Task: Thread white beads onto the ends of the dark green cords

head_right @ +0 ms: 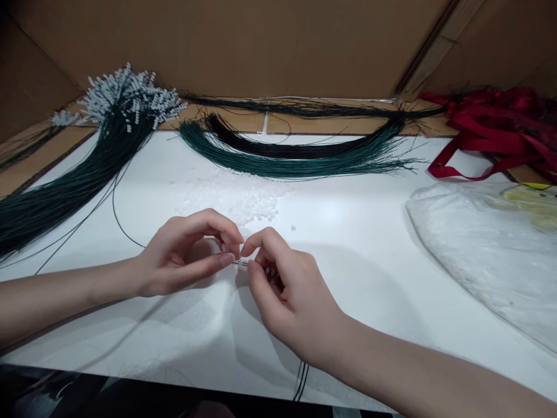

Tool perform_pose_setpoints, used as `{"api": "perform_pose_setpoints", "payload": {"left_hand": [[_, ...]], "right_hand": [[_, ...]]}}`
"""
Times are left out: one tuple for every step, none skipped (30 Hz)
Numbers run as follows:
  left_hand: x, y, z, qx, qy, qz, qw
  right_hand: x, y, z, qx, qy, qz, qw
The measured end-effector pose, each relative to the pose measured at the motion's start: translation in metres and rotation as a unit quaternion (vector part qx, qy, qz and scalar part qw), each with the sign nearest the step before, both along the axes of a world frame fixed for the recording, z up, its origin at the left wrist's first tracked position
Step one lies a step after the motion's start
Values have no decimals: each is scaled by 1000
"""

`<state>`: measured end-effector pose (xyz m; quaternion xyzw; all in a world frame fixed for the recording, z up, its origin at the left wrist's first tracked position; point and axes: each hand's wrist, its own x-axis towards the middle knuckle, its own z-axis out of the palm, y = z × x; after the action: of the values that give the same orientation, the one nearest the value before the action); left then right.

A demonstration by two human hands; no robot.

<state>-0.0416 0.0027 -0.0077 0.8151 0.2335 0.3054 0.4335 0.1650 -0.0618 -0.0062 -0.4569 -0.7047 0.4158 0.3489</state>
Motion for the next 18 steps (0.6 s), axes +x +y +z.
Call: {"api": "perform_pose_setpoints", "payload": {"left_hand": [[0,0,0,-2,0,-2,1000],[1,0,-1,-2,-1,-4,1000],[1,0,-1,0,-2,-6,1000],[1,0,-1,2,-3,-5,1000],[1,0,-1,4,-4,-5,1000],[1,0,-2,4,-4,-5,1000],[1,0,-2,-1,-3,-6,1000],[1,0,-3,-8,-3,-10,1000],[1,-1,-3,-16,-4,-15,1000],[1,-1,-4,-21,-4,-19,1000],[1,-1,-4,-23,-5,-20,1000],[1,-1,-4,-23,-6,-20,1000],[1,-1,-5,-21,-6,-18,1000],[0,-1,-5,-20,-6,-18,1000],[0,-1,-5,-22,-7,-19,1000],[0,-1,-6,-25,-8,-22,999],[0,-1,-6,-26,-10,-24,999],[0,-1,-6,-26,-11,-25,999]], "right_hand": [[0,0,0,0,0,1,1000],[0,0,0,0,-1,4,1000],[0,0,-1,-1,-2,5,1000],[0,0,-1,-2,-4,6,1000],[0,0,-1,-3,-4,6,1000],[0,0,-2,-2,-4,6,1000],[0,0,-2,-3,-3,5,1000],[-1,0,-2,-3,-3,4,1000],[-1,0,-2,-3,-3,4,1000],[-1,0,-2,-2,-3,5,1000],[0,1,-1,-3,-3,6,1000],[0,1,-1,-4,-3,6,1000],[0,1,-1,-4,-2,6,1000],[0,1,-1,-4,-3,7,1000],[0,1,-1,-5,-3,7,1000],[0,1,-1,-7,-4,8,1000],[0,1,-2,-7,-4,8,1000],[0,1,-2,-6,-2,7,1000]]}}
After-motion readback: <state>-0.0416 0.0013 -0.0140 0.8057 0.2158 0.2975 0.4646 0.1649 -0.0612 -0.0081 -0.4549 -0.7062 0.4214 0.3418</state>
